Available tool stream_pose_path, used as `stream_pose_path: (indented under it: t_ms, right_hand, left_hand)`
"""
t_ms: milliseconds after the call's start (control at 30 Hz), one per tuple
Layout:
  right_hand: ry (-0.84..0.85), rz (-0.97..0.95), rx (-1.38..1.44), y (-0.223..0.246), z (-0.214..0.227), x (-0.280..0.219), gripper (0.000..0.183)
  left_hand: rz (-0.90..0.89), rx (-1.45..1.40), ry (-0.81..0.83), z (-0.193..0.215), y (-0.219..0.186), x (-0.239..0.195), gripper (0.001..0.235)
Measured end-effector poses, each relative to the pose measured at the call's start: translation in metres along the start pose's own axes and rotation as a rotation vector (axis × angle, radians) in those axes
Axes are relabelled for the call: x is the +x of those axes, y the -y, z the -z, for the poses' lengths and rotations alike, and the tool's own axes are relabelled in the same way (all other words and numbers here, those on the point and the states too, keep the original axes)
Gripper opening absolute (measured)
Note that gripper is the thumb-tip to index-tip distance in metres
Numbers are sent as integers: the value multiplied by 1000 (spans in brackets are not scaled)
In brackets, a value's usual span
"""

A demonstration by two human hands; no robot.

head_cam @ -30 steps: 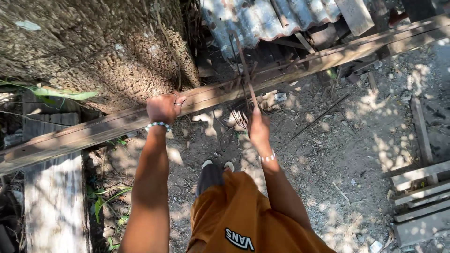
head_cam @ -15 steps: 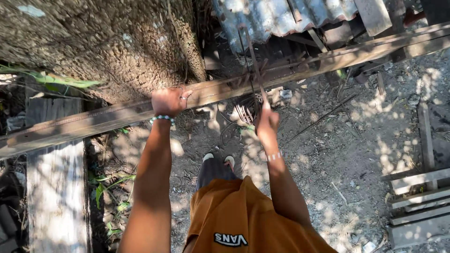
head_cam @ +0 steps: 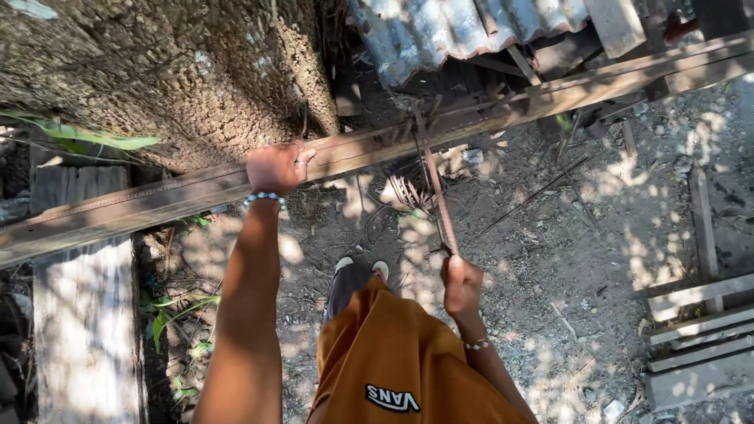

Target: The person uses a hand saw to cut a long wooden plank that is resting against a tree trunk. The person holds the plank steady with their left hand while sawing with their right hand.

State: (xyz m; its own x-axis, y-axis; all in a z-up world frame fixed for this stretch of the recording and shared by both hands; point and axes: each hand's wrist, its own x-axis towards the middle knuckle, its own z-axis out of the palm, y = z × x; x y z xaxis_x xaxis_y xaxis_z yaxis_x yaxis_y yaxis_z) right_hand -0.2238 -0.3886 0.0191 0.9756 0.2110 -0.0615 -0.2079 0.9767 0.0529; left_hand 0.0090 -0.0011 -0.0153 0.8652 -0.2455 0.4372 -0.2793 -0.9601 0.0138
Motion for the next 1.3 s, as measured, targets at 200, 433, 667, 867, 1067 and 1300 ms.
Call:
stream_pose_path:
  t_ms: [200,433,667,867,1067,1300]
  right_hand:
    - [-368,427,-1879,-1,-15,35,75]
    - [-556,643,-1907,-7,7,80,57]
    - [-261,531,-1660,-5,26,-40,47]
    - [33,1073,-2806,33,131,47,12]
    - [-548,534,-1929,2,25,197,61]
    - [-407,375,-1485,-2,25,122,42]
  left_hand:
    - [-7,-9,-14,-27,11,-2,38]
    - [138,1,148,16,-6,18,26]
    - [27,-31,73,-2,1,-1,32]
    - [14,20,-38,-21,1,-4,40]
    - [44,43,103,-25,2,-7,36]
    - [22,23,205,-7,1,1,35]
